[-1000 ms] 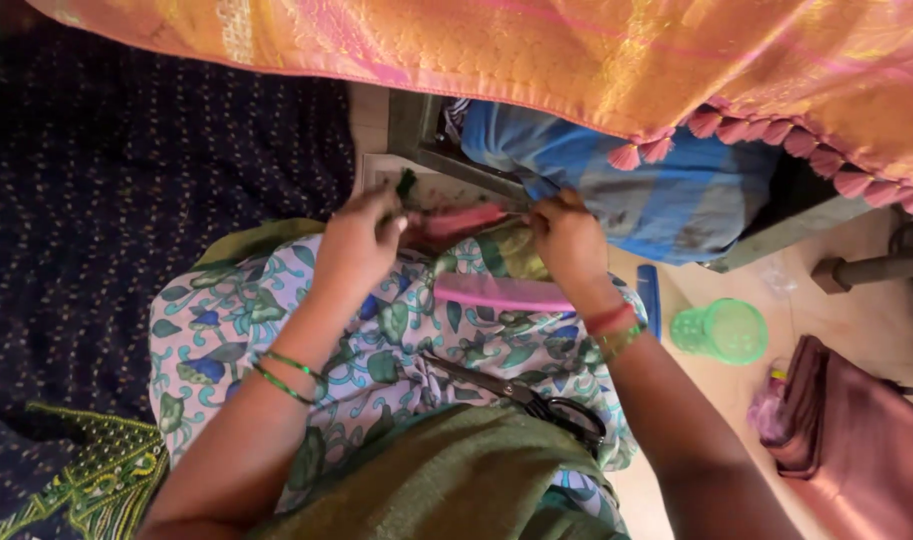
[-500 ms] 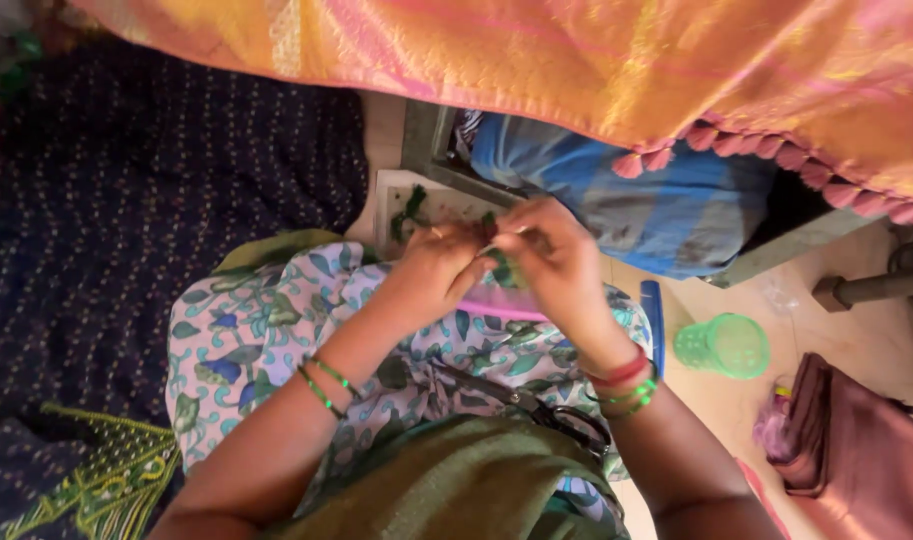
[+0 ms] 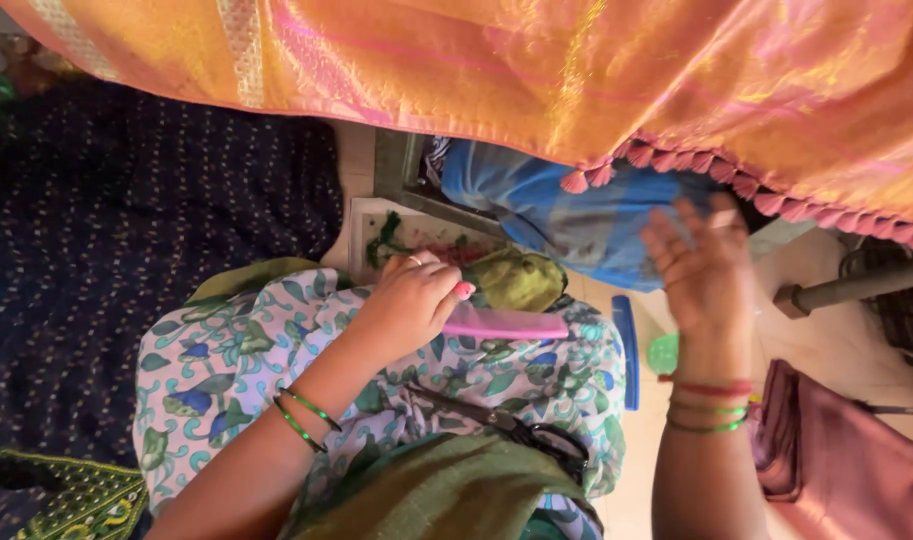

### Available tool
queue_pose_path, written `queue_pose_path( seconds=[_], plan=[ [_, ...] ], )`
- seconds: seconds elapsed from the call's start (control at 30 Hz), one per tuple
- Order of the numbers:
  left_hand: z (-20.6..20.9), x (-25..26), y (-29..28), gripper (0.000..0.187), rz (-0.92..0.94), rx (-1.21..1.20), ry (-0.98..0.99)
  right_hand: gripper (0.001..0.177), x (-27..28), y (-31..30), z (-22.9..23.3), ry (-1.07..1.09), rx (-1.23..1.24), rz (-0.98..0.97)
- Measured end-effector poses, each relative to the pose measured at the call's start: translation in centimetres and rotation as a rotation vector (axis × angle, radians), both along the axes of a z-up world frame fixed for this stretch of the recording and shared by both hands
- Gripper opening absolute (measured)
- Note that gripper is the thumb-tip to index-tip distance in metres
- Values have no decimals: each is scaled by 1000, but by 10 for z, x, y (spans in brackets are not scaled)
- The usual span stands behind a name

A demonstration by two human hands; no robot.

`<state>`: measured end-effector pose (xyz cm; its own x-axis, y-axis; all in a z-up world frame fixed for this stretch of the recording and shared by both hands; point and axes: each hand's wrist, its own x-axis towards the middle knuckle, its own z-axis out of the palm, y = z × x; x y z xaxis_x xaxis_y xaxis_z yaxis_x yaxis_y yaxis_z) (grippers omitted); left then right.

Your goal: Tying and trimming decorative tassels onto the border of a silk saree.

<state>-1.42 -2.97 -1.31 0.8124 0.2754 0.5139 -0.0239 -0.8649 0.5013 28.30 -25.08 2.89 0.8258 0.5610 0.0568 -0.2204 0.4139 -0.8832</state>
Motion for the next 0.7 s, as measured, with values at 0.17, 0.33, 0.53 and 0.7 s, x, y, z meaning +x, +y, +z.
queue_pose_path(
  seconds=[0.17,0.33,0.53,0.7],
  plan=[
    [32,3,14,20,4,-36,-113,41,51,-33,30,69,301,62],
    [54,0,28,21,-30,-462,-27,38,76,-73,32,-36,478,8],
    [45,16,7,19,19,-214,-115,38,45,-56,-19,-156,182,-55],
    [48,27,-19,18,-40,-35,-95,47,-85,12,-31,-279,-233,386]
  ],
)
